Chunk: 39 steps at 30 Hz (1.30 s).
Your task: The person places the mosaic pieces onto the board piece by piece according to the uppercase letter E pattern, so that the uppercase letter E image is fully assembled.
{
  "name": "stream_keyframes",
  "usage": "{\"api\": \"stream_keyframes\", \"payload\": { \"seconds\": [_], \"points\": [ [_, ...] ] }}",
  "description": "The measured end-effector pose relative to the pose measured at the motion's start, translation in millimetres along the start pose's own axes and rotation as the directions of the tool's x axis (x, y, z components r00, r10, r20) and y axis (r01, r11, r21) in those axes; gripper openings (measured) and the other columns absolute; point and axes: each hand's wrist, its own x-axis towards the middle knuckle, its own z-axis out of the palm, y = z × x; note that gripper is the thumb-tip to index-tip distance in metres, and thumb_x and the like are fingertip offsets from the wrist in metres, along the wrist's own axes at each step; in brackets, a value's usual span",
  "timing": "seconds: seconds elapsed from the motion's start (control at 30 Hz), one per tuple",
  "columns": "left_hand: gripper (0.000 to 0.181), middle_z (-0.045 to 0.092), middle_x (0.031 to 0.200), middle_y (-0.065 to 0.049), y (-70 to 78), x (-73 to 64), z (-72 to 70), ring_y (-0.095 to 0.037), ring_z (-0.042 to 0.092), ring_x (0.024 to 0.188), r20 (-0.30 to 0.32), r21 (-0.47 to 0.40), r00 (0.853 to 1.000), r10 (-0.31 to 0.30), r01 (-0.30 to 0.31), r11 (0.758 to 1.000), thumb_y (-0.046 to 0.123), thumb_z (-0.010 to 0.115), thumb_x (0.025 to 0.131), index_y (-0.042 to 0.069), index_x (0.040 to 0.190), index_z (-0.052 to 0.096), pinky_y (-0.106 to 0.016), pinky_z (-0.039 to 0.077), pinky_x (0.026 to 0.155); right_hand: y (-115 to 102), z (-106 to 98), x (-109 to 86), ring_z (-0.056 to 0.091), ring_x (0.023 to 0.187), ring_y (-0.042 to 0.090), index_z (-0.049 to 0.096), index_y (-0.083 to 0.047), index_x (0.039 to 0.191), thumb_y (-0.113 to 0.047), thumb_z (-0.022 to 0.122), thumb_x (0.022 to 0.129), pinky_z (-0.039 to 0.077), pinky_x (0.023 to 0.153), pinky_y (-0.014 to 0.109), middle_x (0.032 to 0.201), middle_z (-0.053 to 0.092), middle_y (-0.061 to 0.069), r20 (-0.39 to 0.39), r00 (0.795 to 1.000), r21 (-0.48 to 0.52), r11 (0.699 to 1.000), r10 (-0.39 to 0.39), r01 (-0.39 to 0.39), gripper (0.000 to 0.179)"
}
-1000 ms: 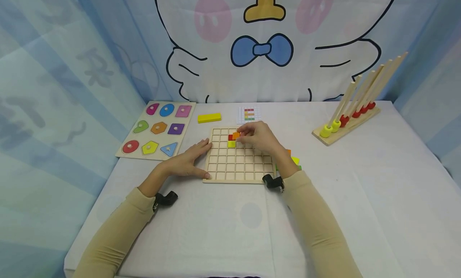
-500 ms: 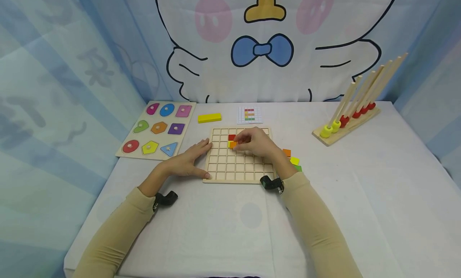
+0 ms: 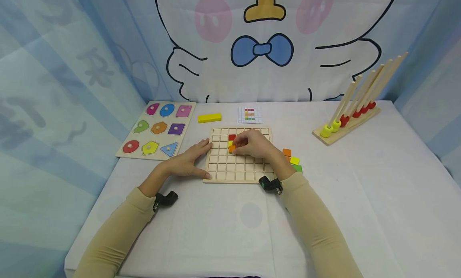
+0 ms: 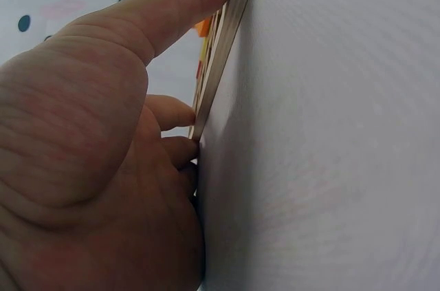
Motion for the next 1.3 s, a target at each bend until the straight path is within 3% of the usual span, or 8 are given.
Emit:
{"api": "stream_keyframes", "payload": {
  "seconds": [0.53, 1.3],
  "points": [
    [0.120, -0.006, 0.177, -0.003, -0.5, 0.3, 0.5, -0.023, -0.008, 0.164, -0.004, 0.004, 1.000, -0.002, 0.002, 1.000, 0.057, 0.081, 0.082, 0.015, 0.169, 0.009, -0.047, -0.001, 0.133, -4.6, 5.4, -0.1, 0.061, 0.087, 0.020, 0.080, -0.010, 0.105, -0.019, 0.087, 0.086, 0.052, 0.077, 0.030, 0.097, 0.072, 0.003, -0.009, 1.000, -0.129, 0.991, -0.018, 0.017, 0.022],
    [0.120, -0.007, 0.177, -0.003, -1.3, 0.2, 0.8, -0.022, -0.008, 0.164, -0.003, 0.006, 1.000, -0.008, 0.008, 1.000, 0.058, 0.080, 0.083, 0.016, 0.169, 0.008, -0.047, -0.002, 0.133, -6.6, 5.2, 0.4, 0.062, 0.089, 0.020, 0.081, -0.008, 0.107, -0.018, 0.088, 0.085, 0.053, 0.079, 0.032, 0.099, 0.073, 0.005, -0.014, 1.000, -0.133, 0.991, -0.005, 0.004, 0.026]
  ]
}}
